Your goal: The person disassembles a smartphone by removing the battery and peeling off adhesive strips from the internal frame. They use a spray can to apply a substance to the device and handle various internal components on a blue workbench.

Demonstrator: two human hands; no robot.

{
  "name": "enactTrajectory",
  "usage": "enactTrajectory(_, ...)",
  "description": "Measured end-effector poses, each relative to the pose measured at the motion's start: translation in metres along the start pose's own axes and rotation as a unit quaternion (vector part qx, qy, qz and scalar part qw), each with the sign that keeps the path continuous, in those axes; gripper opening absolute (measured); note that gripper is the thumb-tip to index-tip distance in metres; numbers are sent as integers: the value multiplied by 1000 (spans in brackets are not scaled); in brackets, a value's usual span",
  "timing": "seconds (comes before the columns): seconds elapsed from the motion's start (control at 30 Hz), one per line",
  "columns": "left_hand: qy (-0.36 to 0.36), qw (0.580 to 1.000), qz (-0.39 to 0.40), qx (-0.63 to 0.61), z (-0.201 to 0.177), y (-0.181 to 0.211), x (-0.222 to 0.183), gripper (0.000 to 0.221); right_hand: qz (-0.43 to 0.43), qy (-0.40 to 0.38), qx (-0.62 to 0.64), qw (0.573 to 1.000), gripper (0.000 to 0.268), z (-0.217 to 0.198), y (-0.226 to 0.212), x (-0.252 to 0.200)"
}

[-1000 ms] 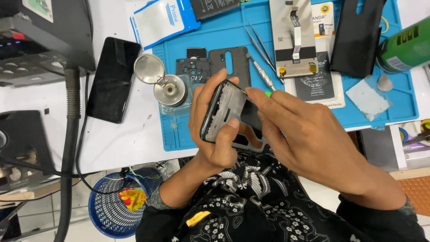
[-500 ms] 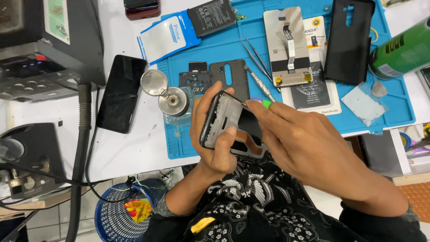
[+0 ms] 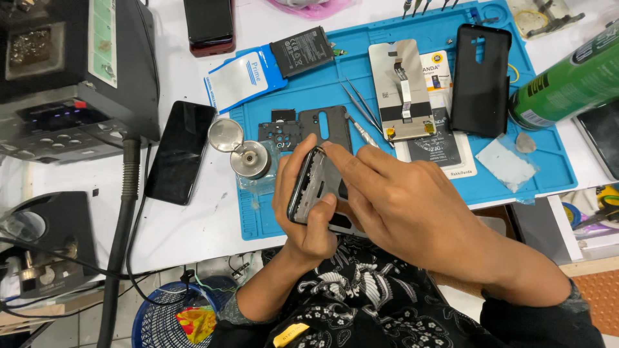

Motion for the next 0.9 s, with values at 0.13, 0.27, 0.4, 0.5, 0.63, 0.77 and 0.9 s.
enactTrajectory(0.13,-2,1000,16,9,-3,2,2,58,16,-48,-25,998,52,4,8,-9)
enactTrajectory(0.27,-1,1000,16,17,-3,-1,0,57,-21,-12,-42,999,53,5,6,1)
enactTrajectory(0.4,-10,998,-45,-48,-7,1,4,63,-83,108,3,991,33,11,11,-1)
enactTrajectory(0.5,-38,970,-159,-180,-9,3,4,70,-24,171,52,984,18,3,13,-9)
enactTrajectory(0.63,-87,933,-257,-234,-8,20,10,89,56,172,118,976,15,0,22,-9)
enactTrajectory(0.77,-122,907,-287,-285,-10,26,12,92,82,151,168,971,47,-1,31,-13)
enactTrajectory(0.9,-154,864,-334,-345,-14,29,14,88,84,95,161,979,38,-11,29,-16)
Point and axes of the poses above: each hand's wrist, its own x-axis towards the middle knuckle, its own z-axis out of the palm, y = z × x, the point moved 1 cm from there along x, towards the middle knuckle, and after that the axes turned 8 degrees about y, right-handed, at the moved point
